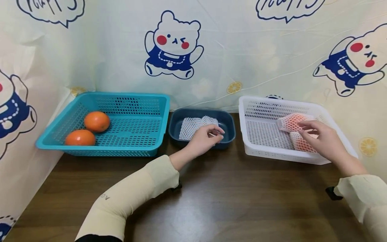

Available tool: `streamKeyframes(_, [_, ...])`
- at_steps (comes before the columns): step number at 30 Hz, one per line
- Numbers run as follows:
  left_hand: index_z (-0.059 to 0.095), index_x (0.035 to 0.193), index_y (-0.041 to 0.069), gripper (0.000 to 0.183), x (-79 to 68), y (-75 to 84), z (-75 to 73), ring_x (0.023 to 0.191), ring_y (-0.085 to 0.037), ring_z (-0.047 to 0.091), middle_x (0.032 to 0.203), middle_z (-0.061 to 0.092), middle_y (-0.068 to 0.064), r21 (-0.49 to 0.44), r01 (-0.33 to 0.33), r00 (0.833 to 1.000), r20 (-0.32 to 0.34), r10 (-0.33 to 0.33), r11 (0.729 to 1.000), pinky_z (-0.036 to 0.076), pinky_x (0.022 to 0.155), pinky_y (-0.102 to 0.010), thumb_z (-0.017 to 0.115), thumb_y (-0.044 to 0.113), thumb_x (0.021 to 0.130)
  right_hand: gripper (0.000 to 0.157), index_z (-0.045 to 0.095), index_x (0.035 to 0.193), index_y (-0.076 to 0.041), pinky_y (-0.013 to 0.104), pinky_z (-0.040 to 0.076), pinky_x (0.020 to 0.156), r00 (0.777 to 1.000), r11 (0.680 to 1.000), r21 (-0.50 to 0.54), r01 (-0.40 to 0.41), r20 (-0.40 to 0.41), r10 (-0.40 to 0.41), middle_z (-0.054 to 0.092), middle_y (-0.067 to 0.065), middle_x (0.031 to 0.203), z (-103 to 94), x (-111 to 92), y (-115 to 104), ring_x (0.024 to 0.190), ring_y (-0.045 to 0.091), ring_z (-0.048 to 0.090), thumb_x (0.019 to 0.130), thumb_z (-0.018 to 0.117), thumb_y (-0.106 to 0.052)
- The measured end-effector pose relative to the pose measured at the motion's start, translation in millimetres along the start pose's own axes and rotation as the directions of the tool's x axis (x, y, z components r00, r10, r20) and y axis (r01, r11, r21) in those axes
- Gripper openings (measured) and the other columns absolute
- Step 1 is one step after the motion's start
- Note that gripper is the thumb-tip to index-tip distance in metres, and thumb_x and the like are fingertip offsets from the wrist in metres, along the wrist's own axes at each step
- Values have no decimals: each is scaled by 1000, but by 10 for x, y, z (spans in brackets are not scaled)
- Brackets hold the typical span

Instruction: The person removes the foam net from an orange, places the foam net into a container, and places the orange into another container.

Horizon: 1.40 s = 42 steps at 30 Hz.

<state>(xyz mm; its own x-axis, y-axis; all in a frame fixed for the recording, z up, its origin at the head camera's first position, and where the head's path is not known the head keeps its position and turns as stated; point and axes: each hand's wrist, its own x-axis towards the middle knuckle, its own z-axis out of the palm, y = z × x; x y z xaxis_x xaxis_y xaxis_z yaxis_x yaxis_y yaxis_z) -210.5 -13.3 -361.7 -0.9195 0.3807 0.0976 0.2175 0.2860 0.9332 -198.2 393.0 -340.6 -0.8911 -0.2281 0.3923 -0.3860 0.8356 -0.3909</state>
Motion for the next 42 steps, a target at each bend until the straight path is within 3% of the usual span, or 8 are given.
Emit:
streamKeyframes(2, [69, 117, -1, 20, 8, -14, 46, 93, -36, 68, 104, 71, -13, -16, 2, 1000, 19, -2, 1000, 56, 76, -28, 67, 9, 99, 36, 62, 128, 7, 40, 52, 91, 997, 998, -68, -11, 70, 16, 63, 31, 123, -13, 16, 37, 107, 29, 63, 95, 71, -5])
streamKeyframes(5, [67, 120, -1, 24, 27, -40, 97, 95, -39, 68, 104, 70, -13, -58, 37, 999, 33, -36, 998, 57, 76, -28, 67, 11, 100, 41, 59, 130, 9, 67, 42, 91, 985, 991, -131, 0, 173, 23, 58, 36, 127, -31, 55, 99, 115, 53, 54, 96, 71, -10])
streamKeyframes(13, [62, 126, -2, 29, 127, -12, 188, 105, -41, 67, 108, 67, -15, -276, 162, 987, 45, -155, 948, 58, 87, -33, 67, 12, 100, 53, 54, 135, 10, 72, 33, 101, 938, 980, -186, -73, 321, 130, 49, 41, 136, -76, 107, 311, 126, 60, 42, 99, 70, -26])
streamKeyframes(21, [61, 128, 0, 32, 194, 36, 359, 95, -27, 69, 110, 71, -12, -479, 287, 957, 93, -276, 830, 57, 91, -38, 67, 8, 98, 66, 47, 140, 13, 73, 27, 105, 892, 970, -210, -122, 404, 200, 40, 45, 141, -103, 141, 432, 132, 63, 33, 98, 71, -33])
streamKeyframes(30, [55, 140, 4, 43, 273, 113, 500, 82, -17, 67, 123, 68, -19, -586, 369, 921, 127, -368, 721, 58, 89, -35, 67, 8, 98, 77, 42, 142, 15, 74, 25, 106, 858, 957, -242, -161, 445, 257, 36, 46, 142, -106, 163, 494, 133, 64, 29, 97, 71, -40])
streamKeyframes(35, [53, 142, 6, 46, 299, 148, 579, 83, -18, 68, 116, 70, -17, -612, 389, 910, 138, -392, 689, 57, 89, -35, 67, 7, 98, 79, 43, 142, 14, 74, 27, 105, 859, 960, -228, -164, 446, 252, 39, 46, 141, -78, 164, 534, 131, 64, 33, 96, 71, -43])
streamKeyframes(38, [53, 140, 7, 45, 314, 167, 624, 96, -28, 71, 109, 71, -13, -626, 399, 903, 139, -408, 670, 57, 89, -36, 68, 7, 98, 81, 44, 142, 15, 73, 30, 104, 859, 963, -220, -157, 450, 243, 41, 46, 140, -48, 167, 567, 129, 64, 37, 95, 72, -45])
streamKeyframes(42, [51, 142, 7, 47, 335, 187, 677, 99, -29, 69, 110, 70, -12, -648, 396, 902, 140, -409, 651, 57, 91, -38, 67, 5, 98, 84, 42, 143, 17, 74, 30, 103, 848, 961, -224, -163, 465, 253, 42, 46, 139, -21, 165, 593, 128, 65, 39, 95, 71, -46])
